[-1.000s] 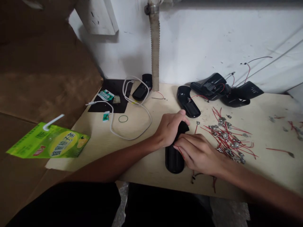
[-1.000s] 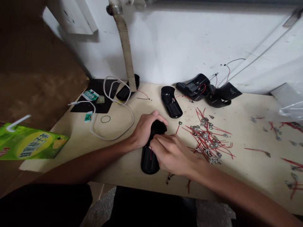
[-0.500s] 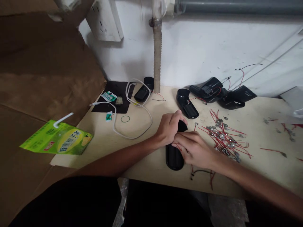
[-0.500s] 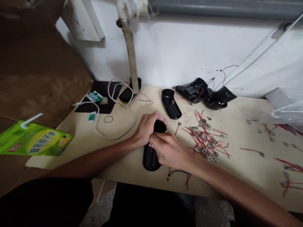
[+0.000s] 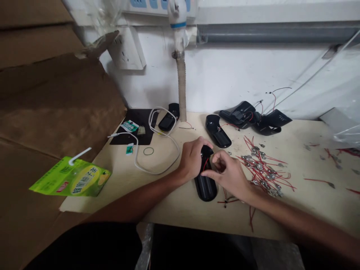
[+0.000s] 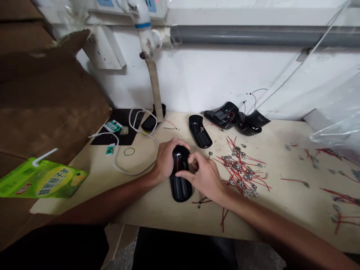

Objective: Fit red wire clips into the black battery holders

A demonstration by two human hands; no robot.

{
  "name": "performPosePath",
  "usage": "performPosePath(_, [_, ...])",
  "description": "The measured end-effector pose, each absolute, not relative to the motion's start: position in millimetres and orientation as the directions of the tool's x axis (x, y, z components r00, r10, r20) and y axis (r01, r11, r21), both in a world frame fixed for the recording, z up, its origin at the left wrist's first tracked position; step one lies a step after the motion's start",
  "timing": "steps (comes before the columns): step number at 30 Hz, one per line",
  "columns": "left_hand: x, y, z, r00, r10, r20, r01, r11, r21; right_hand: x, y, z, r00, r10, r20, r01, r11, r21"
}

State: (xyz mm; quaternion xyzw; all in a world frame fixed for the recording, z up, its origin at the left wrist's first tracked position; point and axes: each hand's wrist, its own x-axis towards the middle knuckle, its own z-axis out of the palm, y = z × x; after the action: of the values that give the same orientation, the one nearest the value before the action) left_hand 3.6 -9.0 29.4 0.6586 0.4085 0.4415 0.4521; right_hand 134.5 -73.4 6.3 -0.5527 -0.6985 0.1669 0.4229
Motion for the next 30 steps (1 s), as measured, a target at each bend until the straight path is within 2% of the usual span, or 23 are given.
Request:
performPosePath(5, [1,-11,30,0.217,0.916,0.337,0.075,-0.360,0.930,130,-68,9,-0.029,0.980,0.197,0.367,0.194,-0.910])
performPosePath(8, [0,-13,31,0.220,0.879,0.423,0.071,-0.447,0.892,126,-66,14,-0.069,0.991,0.117,0.215,0.130,-0.968])
performPosePath(11, [0,-15,33,0.249,0.845,0.473,0.067,-0.502,0.862,124,-65,20,-0.093,0.991,0.096,0.110,0.106,-0.988])
performPosePath(20, [-4,-16,33,0.293,0.816,0.498,0.030,-0.529,0.848,119,-66,17,-0.080,0.993,0.084,0.032,0.086,-0.996])
performPosePath(25, [-5,-14,37,0.214,0.819,0.533,-0.037,-0.538,0.842,124,-69,25,-0.055,0.998,-0.020,-0.105,-0.026,-0.994])
performPosePath(30, [-1,-18,40,0.173,0.777,0.605,-0.104,-0.597,0.796,124,-69,32,-0.174,0.985,-0.012,-0.041,-0.020,-0.999])
